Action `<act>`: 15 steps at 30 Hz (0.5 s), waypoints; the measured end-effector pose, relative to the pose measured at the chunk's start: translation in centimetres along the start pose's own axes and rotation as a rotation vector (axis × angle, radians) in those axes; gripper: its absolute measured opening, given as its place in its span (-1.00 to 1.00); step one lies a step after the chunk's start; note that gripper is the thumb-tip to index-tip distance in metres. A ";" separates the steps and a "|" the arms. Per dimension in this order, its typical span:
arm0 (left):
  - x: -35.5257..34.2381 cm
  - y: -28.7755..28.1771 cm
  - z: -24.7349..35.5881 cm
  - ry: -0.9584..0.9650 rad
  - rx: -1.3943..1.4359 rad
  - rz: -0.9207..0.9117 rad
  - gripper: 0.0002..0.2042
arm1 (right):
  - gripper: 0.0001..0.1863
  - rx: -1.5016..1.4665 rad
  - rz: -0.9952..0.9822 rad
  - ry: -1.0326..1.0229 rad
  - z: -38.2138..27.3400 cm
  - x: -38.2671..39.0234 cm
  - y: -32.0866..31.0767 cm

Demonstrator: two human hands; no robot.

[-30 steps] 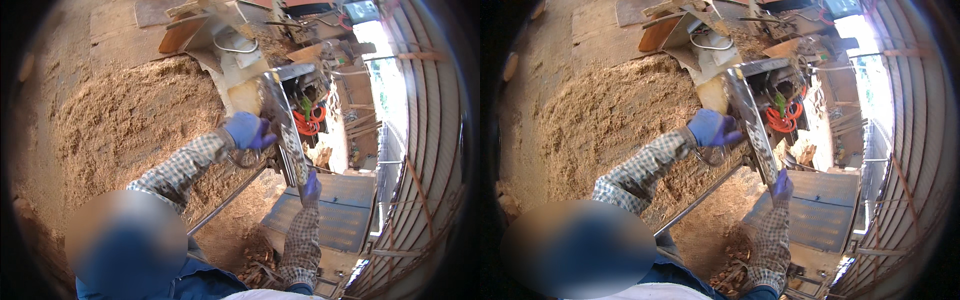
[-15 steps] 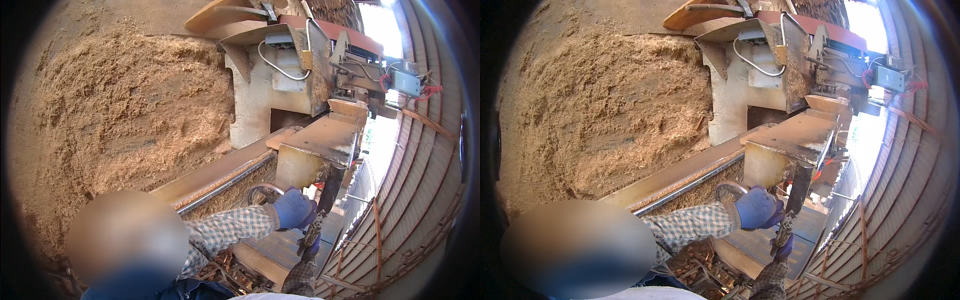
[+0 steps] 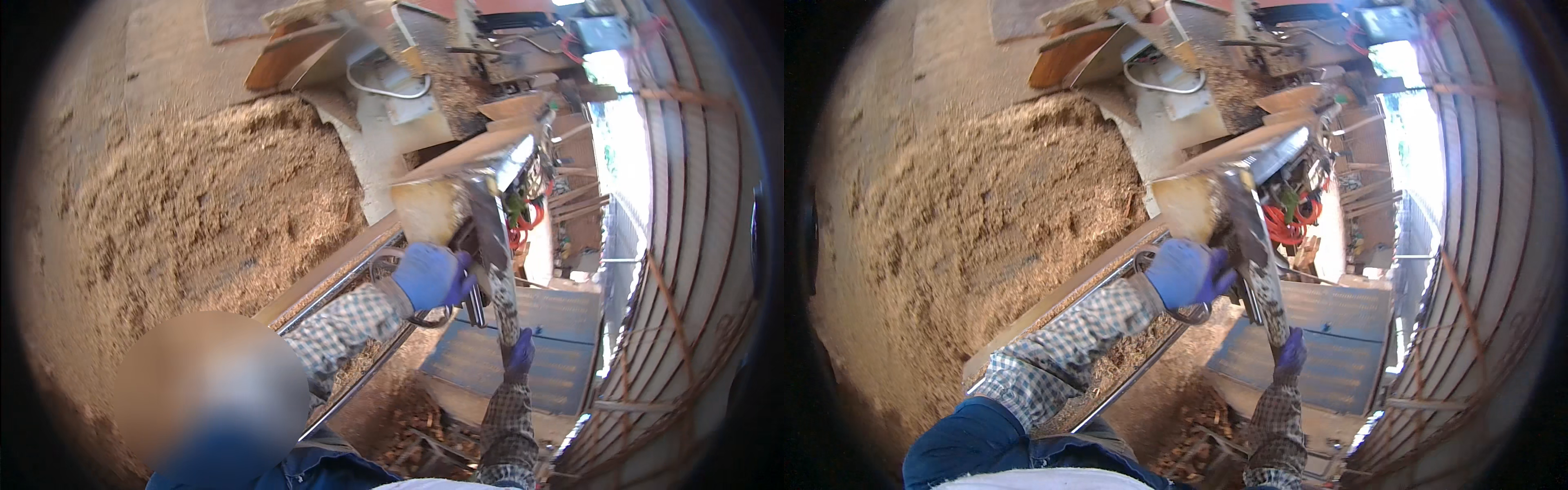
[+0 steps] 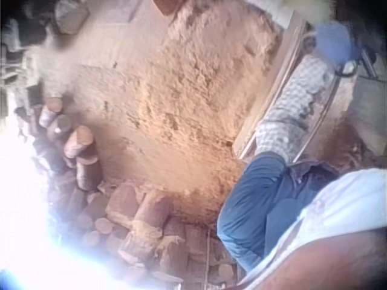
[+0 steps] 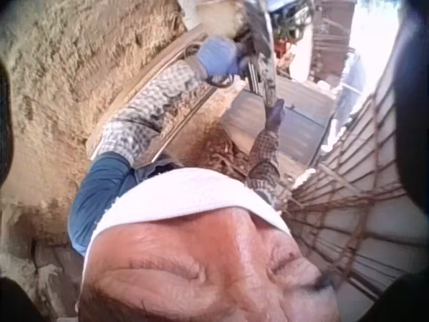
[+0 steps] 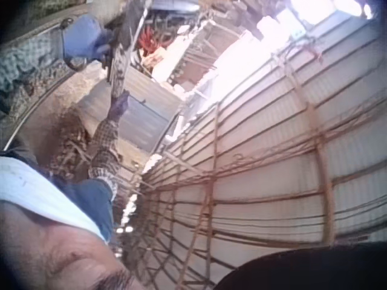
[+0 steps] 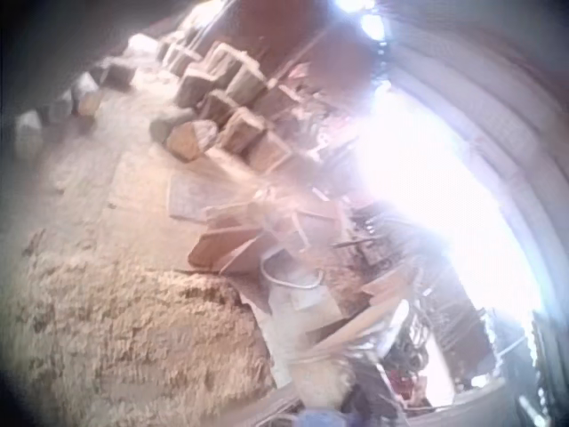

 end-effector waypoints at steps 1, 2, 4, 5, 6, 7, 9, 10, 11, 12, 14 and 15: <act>-0.1 0.6 -0.2 -0.057 -0.070 -0.062 -0.61 | -0.59 -0.089 0.018 0.140 1.7 0.3 0.4; -0.2 1.2 -0.5 -0.117 -0.141 -0.121 -0.62 | -0.61 -0.105 0.063 0.118 0.6 0.5 0.2; 0.0 1.2 -1.1 -0.109 -0.187 -0.132 -0.63 | -0.63 -0.142 0.153 0.048 -4.0 0.0 -1.1; -0.1 1.3 -0.4 -0.084 -0.257 -0.144 -0.65 | -0.63 -0.091 0.202 0.073 -3.2 0.1 -1.4; -0.2 1.3 -0.1 -0.060 -0.365 -0.103 -0.68 | -0.65 -0.115 0.209 0.100 -3.5 0.0 -1.3; -0.3 1.4 0.4 -0.021 -0.393 -0.071 -0.68 | -0.69 -0.066 0.227 0.106 -2.9 0.1 -1.2; -0.3 1.4 0.8 0.027 -0.454 -0.028 -0.69 | -0.77 -0.047 0.256 0.069 -3.4 -0.1 -1.3; -0.3 1.3 0.8 0.041 -0.489 -0.014 -0.69 | -0.80 -0.077 0.276 0.027 -4.5 -0.1 -1.8; -0.3 1.4 1.1 0.057 -0.511 0.001 -0.69 | -0.84 -0.121 0.273 0.012 -4.4 -0.1 -1.7; -0.3 1.6 1.0 0.054 -0.542 -0.031 -0.70 | -0.84 -0.127 0.278 0.012 -3.9 -0.1 -1.1; 0.1 1.8 0.8 0.035 -0.602 -0.084 -0.72 | -0.84 -0.094 0.303 0.035 -5.0 0.3 -1.6; 0.2 1.5 1.2 0.074 -0.593 -0.074 -0.74 | -0.82 -0.084 0.292 0.042 -5.2 0.3 -1.7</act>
Point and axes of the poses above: each hand's wrist, its own x-axis away from the middle knuckle, its own y-axis out of the palm, z = x × y, the point moved 10 cm from there along -x, towards the middle knuckle, and after that the axes turned 3 degrees about -x, right-handed, at the moved point
